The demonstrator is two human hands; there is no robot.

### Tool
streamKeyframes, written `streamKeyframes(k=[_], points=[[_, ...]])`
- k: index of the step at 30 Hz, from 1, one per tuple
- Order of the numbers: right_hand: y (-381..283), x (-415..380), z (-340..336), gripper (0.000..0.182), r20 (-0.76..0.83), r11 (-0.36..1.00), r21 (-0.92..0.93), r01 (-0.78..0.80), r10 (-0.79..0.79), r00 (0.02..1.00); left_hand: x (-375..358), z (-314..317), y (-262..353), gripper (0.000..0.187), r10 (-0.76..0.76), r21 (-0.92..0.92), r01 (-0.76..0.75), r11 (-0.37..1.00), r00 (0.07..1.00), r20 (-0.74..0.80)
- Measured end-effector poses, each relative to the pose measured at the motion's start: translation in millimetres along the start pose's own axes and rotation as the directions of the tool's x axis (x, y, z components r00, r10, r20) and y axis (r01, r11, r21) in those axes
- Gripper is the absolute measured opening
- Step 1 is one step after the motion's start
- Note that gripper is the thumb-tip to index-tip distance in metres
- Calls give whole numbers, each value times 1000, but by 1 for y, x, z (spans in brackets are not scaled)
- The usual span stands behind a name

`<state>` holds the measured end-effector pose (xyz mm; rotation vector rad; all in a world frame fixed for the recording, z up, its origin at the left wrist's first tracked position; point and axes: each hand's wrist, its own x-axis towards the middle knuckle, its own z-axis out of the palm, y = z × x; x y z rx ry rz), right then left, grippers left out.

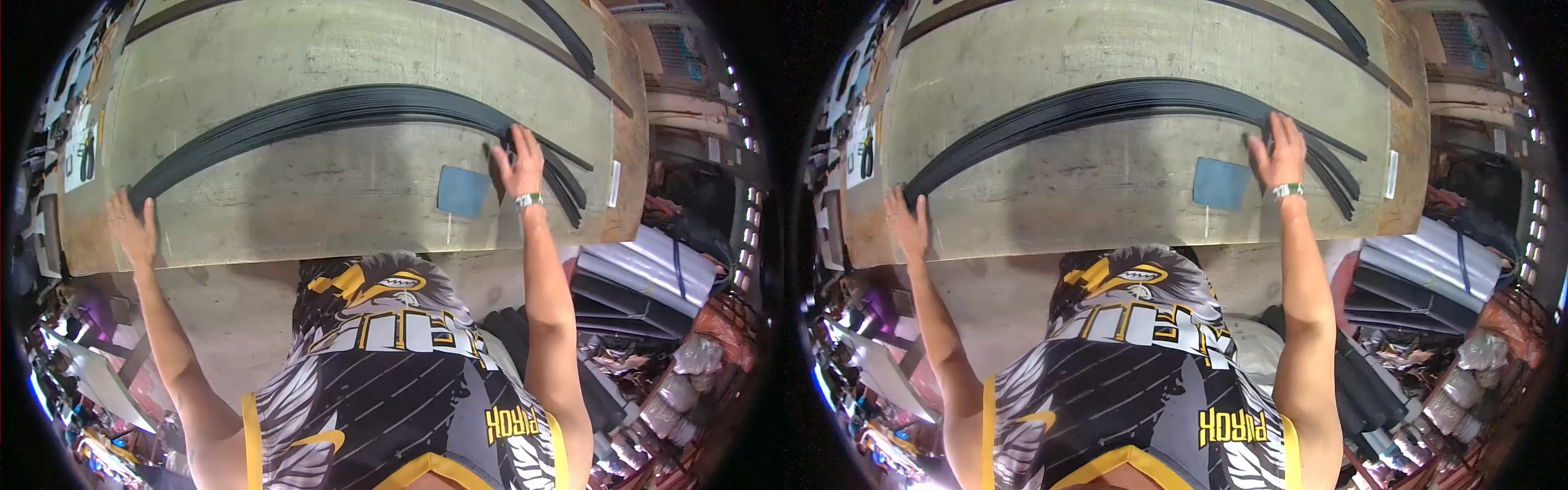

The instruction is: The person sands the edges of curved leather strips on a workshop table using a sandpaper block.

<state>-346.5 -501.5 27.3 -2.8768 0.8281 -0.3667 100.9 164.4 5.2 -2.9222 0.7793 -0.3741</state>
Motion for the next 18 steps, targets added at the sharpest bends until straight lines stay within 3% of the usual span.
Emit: streamKeyframes(k=[1,3,6,9,10,13,14,17,18], points=[[-18,-12,-3,74,-15,997,63,45,-44,999,-1,-2,14,84,22,-24,-23,999,1000,-5],[-54,-43,-2,90,171,990,102,100,-116,978,-3,-15,63,93,72,-178,-69,982,997,8],[-90,-81,7,107,371,981,165,101,-157,915,2,-29,139,102,115,-214,-104,971,993,36],[-90,-84,15,122,422,991,115,66,-109,900,12,-50,207,103,176,-317,-145,937,982,71],[-93,-84,13,108,387,987,147,65,-118,915,14,-51,227,104,203,-326,-171,930,977,68],[-79,-89,24,95,399,985,41,166,-168,901,16,-51,286,108,260,-360,-226,905,964,47],[-77,-87,21,84,339,977,123,175,-207,918,17,-56,304,108,277,-374,-242,895,960,40],[-59,-81,15,78,385,958,186,216,-273,881,12,-86,368,112,312,-401,-234,886,939,143],[-52,-80,11,75,338,929,320,186,-295,894,5,-88,389,112,339,-414,-276,868,937,87]])
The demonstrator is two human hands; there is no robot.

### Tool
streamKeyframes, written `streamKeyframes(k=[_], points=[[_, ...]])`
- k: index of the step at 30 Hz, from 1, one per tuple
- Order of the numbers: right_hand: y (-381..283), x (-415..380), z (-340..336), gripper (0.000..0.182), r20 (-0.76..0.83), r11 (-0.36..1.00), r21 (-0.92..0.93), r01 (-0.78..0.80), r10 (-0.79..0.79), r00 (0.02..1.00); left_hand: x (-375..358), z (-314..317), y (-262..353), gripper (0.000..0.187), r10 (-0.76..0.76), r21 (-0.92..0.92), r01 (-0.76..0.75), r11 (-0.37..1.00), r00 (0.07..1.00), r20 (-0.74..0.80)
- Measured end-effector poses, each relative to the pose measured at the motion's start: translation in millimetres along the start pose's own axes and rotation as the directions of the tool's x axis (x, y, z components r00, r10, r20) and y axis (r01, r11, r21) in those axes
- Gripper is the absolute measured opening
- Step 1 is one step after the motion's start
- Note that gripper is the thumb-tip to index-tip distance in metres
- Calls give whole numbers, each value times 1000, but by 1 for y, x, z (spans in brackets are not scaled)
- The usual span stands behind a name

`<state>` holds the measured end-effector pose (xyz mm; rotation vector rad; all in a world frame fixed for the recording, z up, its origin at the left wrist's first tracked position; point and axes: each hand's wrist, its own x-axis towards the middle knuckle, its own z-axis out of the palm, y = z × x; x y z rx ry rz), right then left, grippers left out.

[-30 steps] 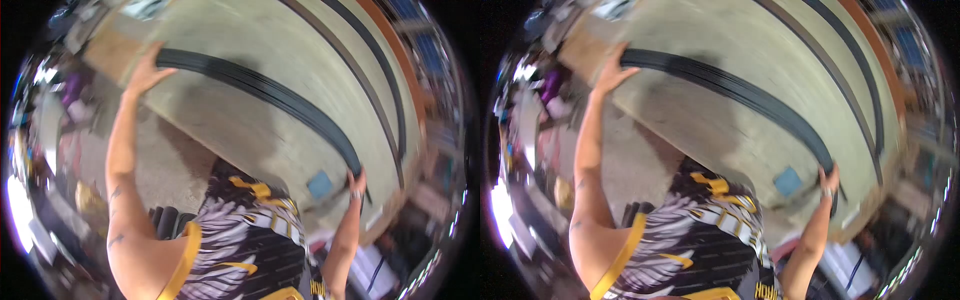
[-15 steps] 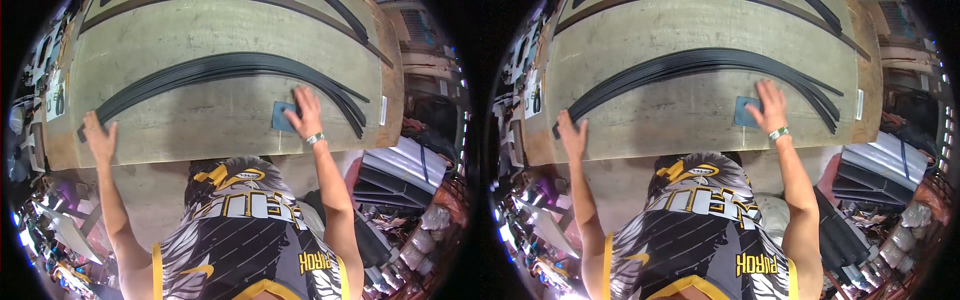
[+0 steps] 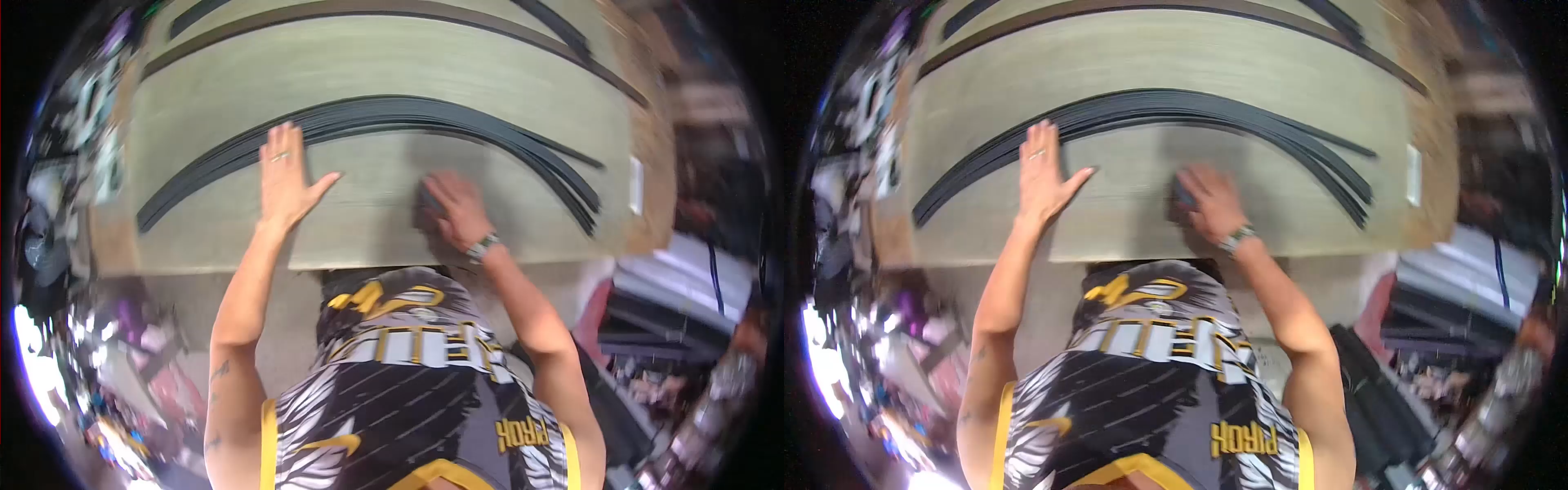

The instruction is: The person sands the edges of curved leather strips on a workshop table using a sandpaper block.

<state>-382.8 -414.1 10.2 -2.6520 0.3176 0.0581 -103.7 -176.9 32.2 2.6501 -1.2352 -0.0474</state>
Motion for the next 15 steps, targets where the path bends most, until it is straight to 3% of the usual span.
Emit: streamKeyframes(k=[1,3,6,11,15], points=[[5,-5,-4,72,-47,991,131,19,-13,999,2,12,21,110,45,-17,-46,999,999,-27],[12,-20,-22,61,-123,975,204,87,-63,990,7,21,75,107,93,-93,-96,991,995,-34],[35,-61,-50,52,-160,931,362,50,9,987,18,46,161,102,224,-165,-217,962,974,26],[87,-154,-89,47,-148,840,512,-183,295,944,34,78,316,99,482,-312,-443,841,874,58],[132,-233,-109,45,-152,720,583,-376,551,820,70,103,422,105,640,-358,-594,720,768,13]])
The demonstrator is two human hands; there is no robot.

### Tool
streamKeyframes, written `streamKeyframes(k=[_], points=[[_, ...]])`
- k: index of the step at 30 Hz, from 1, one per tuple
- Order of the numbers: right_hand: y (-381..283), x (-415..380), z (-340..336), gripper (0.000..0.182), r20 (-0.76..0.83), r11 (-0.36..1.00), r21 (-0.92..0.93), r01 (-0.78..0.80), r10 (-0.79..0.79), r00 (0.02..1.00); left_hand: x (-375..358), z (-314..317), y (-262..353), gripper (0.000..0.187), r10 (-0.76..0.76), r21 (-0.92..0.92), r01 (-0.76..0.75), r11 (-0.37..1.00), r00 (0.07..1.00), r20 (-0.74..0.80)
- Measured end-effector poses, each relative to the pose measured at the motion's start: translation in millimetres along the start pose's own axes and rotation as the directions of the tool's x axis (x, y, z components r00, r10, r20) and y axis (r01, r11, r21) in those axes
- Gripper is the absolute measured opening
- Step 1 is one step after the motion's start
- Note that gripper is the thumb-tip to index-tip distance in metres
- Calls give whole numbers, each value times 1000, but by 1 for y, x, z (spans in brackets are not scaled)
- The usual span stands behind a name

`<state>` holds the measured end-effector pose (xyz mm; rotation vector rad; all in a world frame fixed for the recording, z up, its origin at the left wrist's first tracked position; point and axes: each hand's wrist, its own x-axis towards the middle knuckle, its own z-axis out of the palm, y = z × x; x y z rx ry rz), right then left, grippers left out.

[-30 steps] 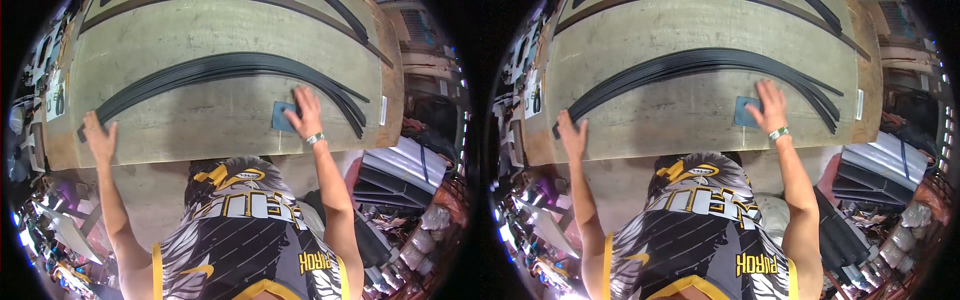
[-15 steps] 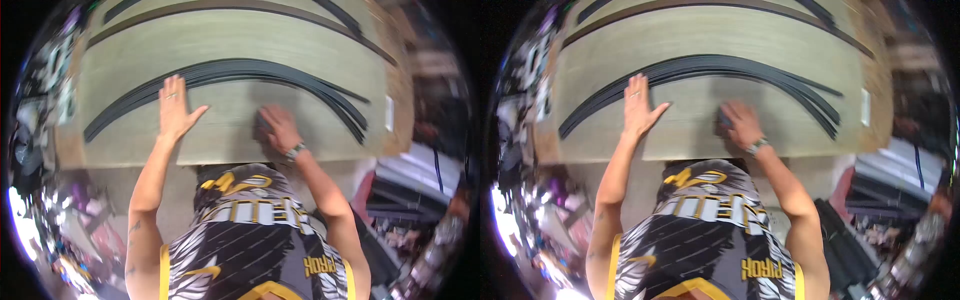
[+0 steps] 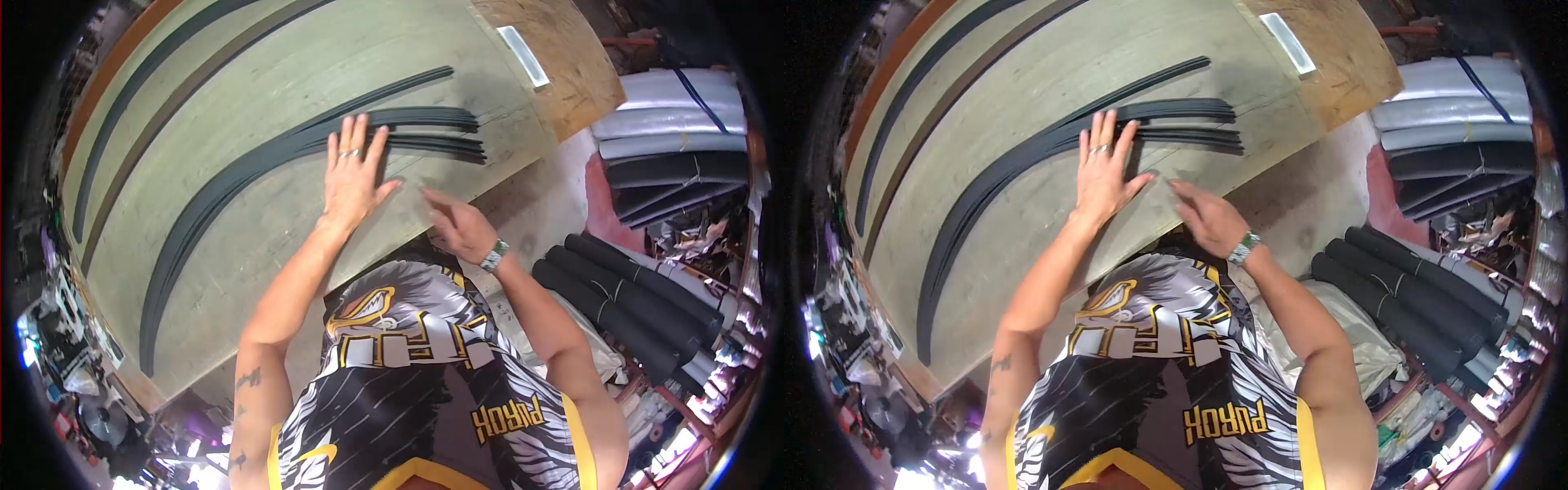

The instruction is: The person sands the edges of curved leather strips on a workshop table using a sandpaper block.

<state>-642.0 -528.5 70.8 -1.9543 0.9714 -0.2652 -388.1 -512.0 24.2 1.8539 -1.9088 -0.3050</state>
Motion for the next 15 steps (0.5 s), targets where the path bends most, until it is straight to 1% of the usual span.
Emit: streamKeyframes(k=[1,2,4,5,6,8,9,10,11,12,14,15], points=[[5,-7,-11,44,-42,996,22,-81,82,996,20,7,1,108,44,30,-44,999,999,-7],[18,-14,-22,44,-95,992,32,-118,121,988,43,14,5,111,89,60,-89,994,996,-9],[41,-27,-39,44,-197,979,58,-194,201,960,83,17,7,119,67,119,-65,991,998,-8],[46,-32,-45,45,-225,958,155,-240,270,936,99,18,5,124,35,139,-37,990,999,14],[51,-38,-51,45,-288,954,163,-253,291,912,110,24,0,126,3,155,-6,988,1000,22],[60,-48,-58,46,-405,944,180,-275,326,854,121,11,5,109,-109,89,93,992,973,201],[76,-51,-57,47,-441,914,311,-262,383,812,119,20,1,101,-26,70,13,997,981,190],[92,-54,-61,48,-451,887,364,-285,436,779,111,37,-5,92,54,50,-64,997,982,182],[108,-54,-68,49,-454,854,420,-308,491,743,105,38,0,84,134,29,-142,989,975,177],[123,-53,-72,50,-453,816,474,-331,549,703,96,41,6,66,180,-53,-174,983,970,166],[137,-32,-90,56,-482,812,481,-331,561,673,90,41,26,67,156,-54,-147,988,963,218],[136,-18,-102,59,-449,778,498,-382,609,654,86,48,33,66,143,-26,-141,990,966,215]])
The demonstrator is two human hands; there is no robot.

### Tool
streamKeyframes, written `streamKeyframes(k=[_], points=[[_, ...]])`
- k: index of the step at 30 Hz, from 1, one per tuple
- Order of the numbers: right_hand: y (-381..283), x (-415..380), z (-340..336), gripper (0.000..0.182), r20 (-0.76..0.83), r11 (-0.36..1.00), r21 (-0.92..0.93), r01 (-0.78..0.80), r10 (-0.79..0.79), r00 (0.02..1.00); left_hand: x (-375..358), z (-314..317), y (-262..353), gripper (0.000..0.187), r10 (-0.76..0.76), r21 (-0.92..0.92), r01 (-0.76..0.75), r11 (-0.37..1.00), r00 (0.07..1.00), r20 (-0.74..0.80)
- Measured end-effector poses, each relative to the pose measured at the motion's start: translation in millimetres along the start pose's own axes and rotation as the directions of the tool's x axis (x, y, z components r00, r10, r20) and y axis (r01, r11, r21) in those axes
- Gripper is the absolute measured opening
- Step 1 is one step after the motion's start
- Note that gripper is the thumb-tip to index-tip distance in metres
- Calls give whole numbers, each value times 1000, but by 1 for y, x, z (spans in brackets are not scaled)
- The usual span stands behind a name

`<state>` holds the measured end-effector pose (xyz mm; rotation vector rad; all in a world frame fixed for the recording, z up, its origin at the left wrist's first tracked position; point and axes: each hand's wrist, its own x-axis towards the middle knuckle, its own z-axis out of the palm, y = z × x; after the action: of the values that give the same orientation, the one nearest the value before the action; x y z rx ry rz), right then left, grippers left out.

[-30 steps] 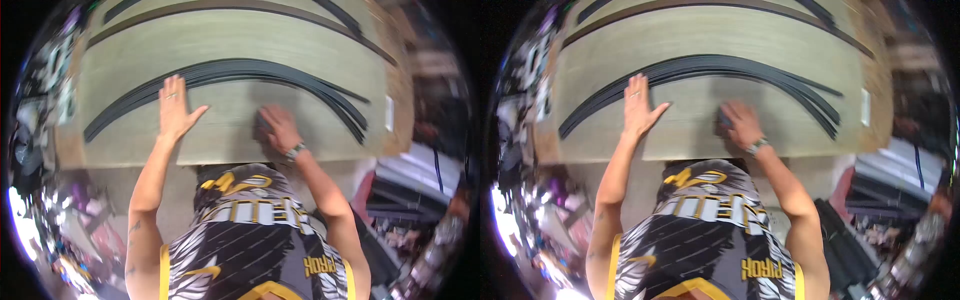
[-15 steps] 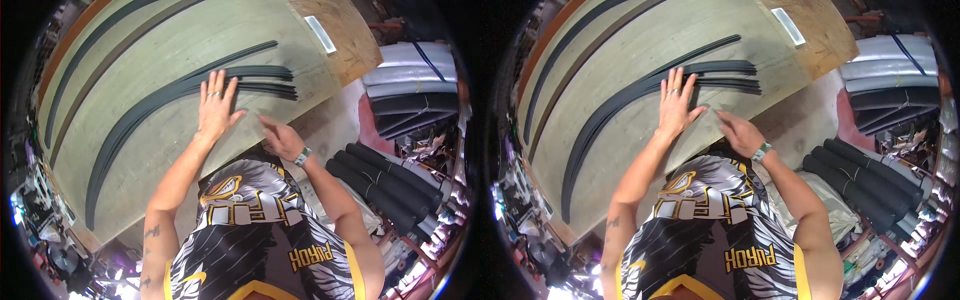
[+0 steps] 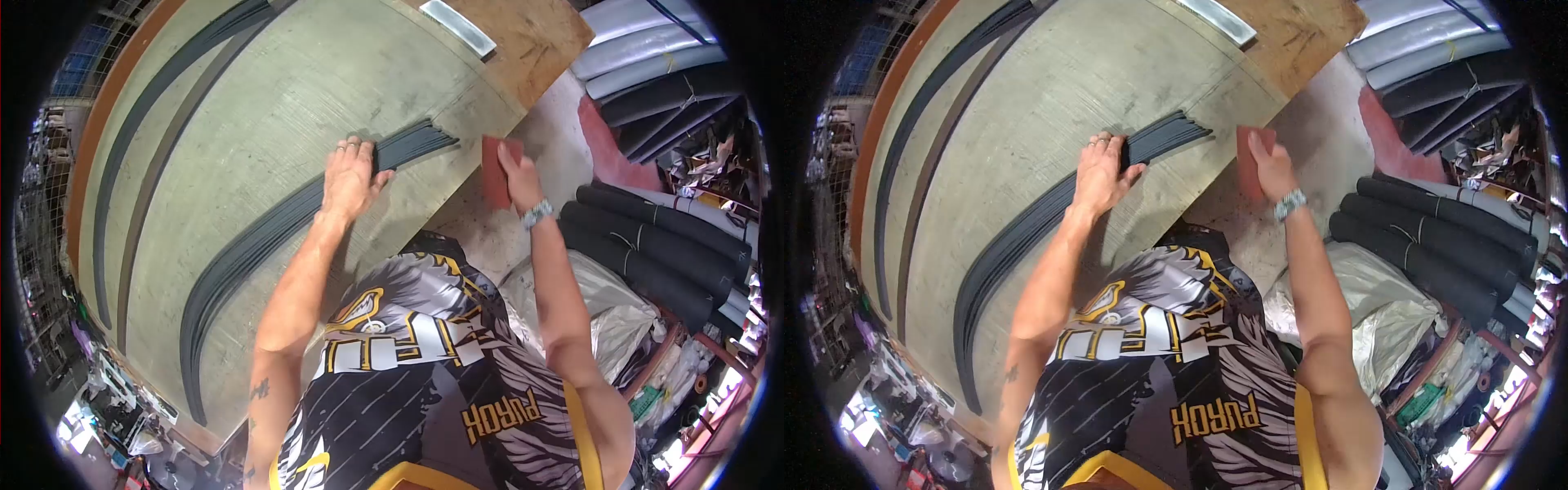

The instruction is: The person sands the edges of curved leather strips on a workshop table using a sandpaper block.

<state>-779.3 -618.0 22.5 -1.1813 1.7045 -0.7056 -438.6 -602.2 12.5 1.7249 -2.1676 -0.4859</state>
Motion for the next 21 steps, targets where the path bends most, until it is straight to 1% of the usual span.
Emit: streamKeyframes(k=[1,2,4,5,6,7,8,9,11,12,15,16,18,19,21], points=[[-11,15,2,62,7,998,-17,-56,57,998,0,7,7,66,-16,27,16,1000,1000,-10],[-15,32,5,64,13,993,-93,-73,74,997,-2,11,14,65,-34,55,35,998,999,-22],[-25,60,15,68,31,967,-240,-85,95,995,-3,11,23,65,-63,33,65,997,996,-57],[-30,64,24,69,63,960,-273,-61,81,995,-4,8,23,64,-76,25,78,997,994,-78],[-34,68,37,69,94,952,-304,-35,66,993,-5,10,19,66,-53,20,55,998,994,-95],[-40,69,50,70,121,943,-334,-11,54,991,-5,9,18,67,-58,22,60,998,994,-90],[-51,65,60,64,185,923,-384,30,45,982,-6,8,18,67,-61,23,63,998,995,-82],[-48,68,60,63,235,962,-272,34,33,971,-8,8,18,68,-63,23,65,998,995,-71],[-54,68,61,59,327,999,-40,25,-11,945,-11,12,15,71,-50,34,54,998,993,-108],[-59,69,52,56,304,989,-98,-111,136,943,-11,13,13,72,-47,41,53,998,990,-132],[-58,63,67,58,242,997,-75,-6,24,970,-13,10,15,72,-47,97,59,994,992,-117],[-75,62,64,61,300,958,-285,17,72,951,-13,11,16,72,-53,113,67,991,992,-117],[-45,84,65,65,380,985,-170,31,37,924,-12,14,17,71,-65,148,83,985,991,-120],[-47,85,67,67,418,993,-112,36,14,908,-12,12,18,72,-83,140,95,986,993,-83],[-48,80,63,70,397,996,-83,-15,47,916,-13,8,19,72,-130,121,131,984,991,-16]])
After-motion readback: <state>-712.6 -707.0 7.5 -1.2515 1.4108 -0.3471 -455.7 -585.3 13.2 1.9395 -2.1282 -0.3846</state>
